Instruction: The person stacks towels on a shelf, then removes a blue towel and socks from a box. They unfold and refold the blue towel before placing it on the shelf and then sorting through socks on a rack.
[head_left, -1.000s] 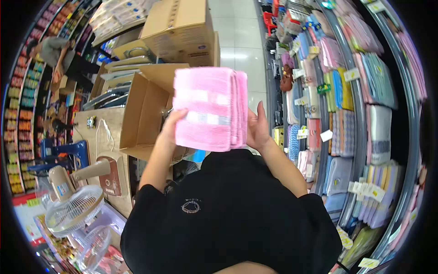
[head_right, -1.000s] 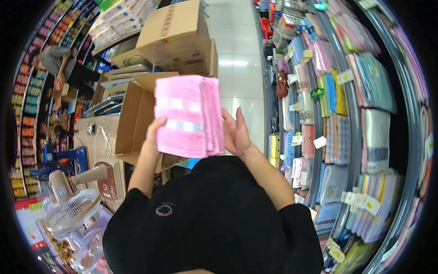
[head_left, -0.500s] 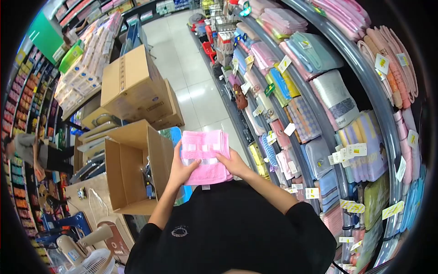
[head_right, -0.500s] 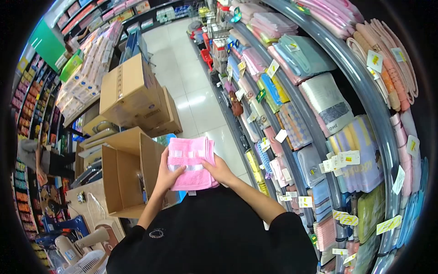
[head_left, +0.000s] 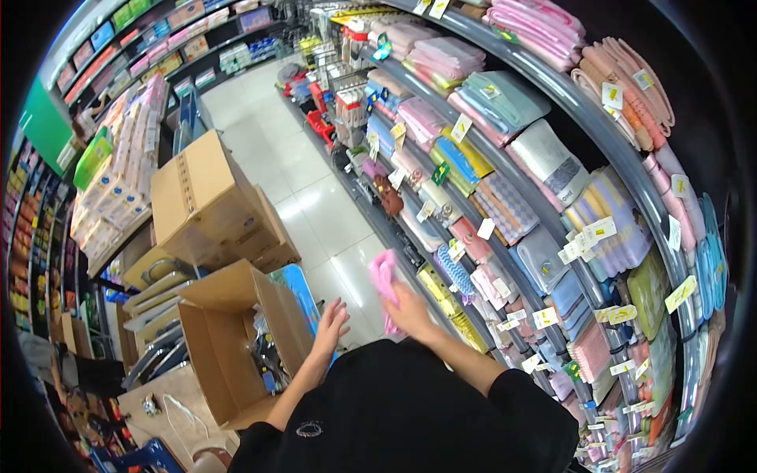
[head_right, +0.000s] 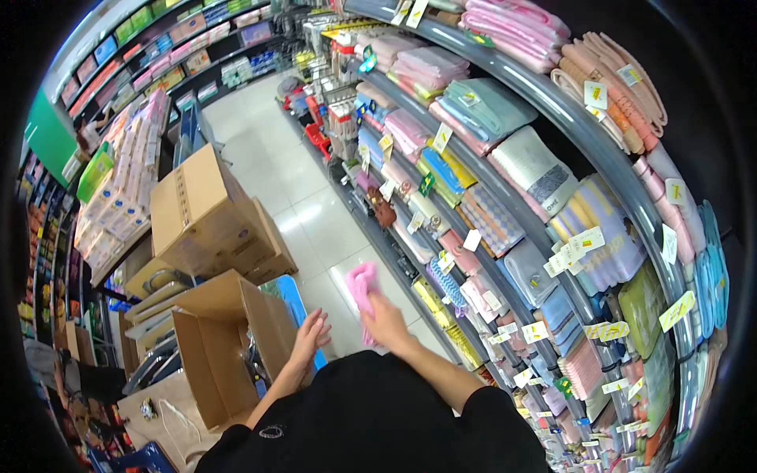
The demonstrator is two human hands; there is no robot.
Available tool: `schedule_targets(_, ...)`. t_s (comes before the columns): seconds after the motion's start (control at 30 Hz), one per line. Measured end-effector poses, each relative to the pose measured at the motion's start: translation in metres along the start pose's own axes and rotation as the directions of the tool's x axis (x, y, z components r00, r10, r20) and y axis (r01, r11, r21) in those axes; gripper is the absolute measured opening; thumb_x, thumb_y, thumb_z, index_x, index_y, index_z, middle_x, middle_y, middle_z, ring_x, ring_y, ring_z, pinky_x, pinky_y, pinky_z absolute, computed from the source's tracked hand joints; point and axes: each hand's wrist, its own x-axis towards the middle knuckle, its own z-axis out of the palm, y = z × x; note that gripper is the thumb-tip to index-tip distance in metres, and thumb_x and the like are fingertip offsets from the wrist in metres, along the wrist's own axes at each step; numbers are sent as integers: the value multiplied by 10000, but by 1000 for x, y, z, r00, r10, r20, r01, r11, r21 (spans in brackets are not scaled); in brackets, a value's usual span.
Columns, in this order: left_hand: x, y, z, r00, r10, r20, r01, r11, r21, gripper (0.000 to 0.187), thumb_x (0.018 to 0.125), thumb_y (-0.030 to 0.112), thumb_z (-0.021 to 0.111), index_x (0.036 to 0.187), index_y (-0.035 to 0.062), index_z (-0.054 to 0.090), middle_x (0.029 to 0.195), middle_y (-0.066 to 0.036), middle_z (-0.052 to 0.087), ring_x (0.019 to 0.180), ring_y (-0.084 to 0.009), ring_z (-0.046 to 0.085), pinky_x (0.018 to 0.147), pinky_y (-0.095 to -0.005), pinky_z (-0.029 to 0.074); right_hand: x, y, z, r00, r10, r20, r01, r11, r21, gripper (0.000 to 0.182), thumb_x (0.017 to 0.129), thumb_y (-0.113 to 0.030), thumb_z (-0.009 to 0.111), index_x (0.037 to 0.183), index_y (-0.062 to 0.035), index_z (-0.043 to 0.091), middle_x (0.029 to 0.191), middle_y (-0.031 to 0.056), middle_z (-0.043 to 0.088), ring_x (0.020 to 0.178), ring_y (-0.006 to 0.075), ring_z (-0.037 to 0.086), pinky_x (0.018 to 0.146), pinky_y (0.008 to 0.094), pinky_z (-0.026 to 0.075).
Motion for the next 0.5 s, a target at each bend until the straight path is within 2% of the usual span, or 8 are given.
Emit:
schedule_targets(0.1,11,-5,14,982,-156,-110,111,936,-334,708,922,617,375,1428,122,350,1427,-131,413,1236,-327,456,983,-506,401,-20,-39,29,986,-102,132,96,994,55,382,872,-285,599,1134,-8,574,1020,217,592,924,407,598,795,419,501)
schedule_targets(0.13,13,-7,8,983,-152,-100,111,938,-329,708,922,617,375,1428,122,350,1427,-131,413,1236,-327,456,983,-506,401,-25,-51,38,961,-182,211,179,983,30,399,886,-301,588,1148,-1,570,1069,211,584,1006,394,581,831,410,497)
schedule_targets(0.17,15,-13,1,991,-136,-14,113,874,-472,700,917,630,350,1400,124,385,1391,-131,446,1218,-334,470,974,-512,411,-30,-64,47,938,-294,182,280,955,96,419,887,-312,590,1165,0,560,1093,203,576,1049,373,562,879,404,475)
schedule_targets(0.3,4,-6,-14,983,-19,180,148,662,-735,633,924,600,327,1320,124,462,1309,-130,513,1178,-344,504,966,-515,433,-21,-69,50,949,-199,244,174,978,119,477,874,-317,602,1234,-19,509,1179,200,527,1038,366,559,901,410,457)
schedule_targets(0.37,13,5,-15,972,29,232,165,618,-769,623,931,558,341,1352,108,432,1326,-133,504,1189,-334,504,990,-502,427,-4,-65,37,967,-170,191,153,983,99,498,867,-320,618,1236,-8,500,1215,210,498,1050,361,551,927,400,442)
schedule_targets(0.43,6,30,-9,962,80,261,153,635,-757,658,918,571,358,1379,104,402,1339,-138,497,1209,-344,493,1004,-515,419,9,-67,21,962,-192,-193,115,930,-350,518,843,-338,649,1218,-7,518,1212,210,503,1038,372,548,915,401,448)
schedule_targets(0.47,13,29,-10,954,124,273,103,719,-687,711,904,605,361,1409,105,364,1373,-149,467,1235,-353,474,1016,-523,408,18,-53,24,970,-99,-224,55,979,-195,523,821,-361,689,1171,2,555,1133,178,572,1025,313,567,909,381,449)
schedule_targets(0.5,22,30,-10,948,134,289,107,721,-685,711,904,605,361,1409,105,364,1373,-149,467,1235,-353,474,1016,-523,408,25,-37,23,965,-104,-239,54,977,-207,523,821,-361,689,1171,2,555,1133,178,572,1025,313,567,909,381,449)
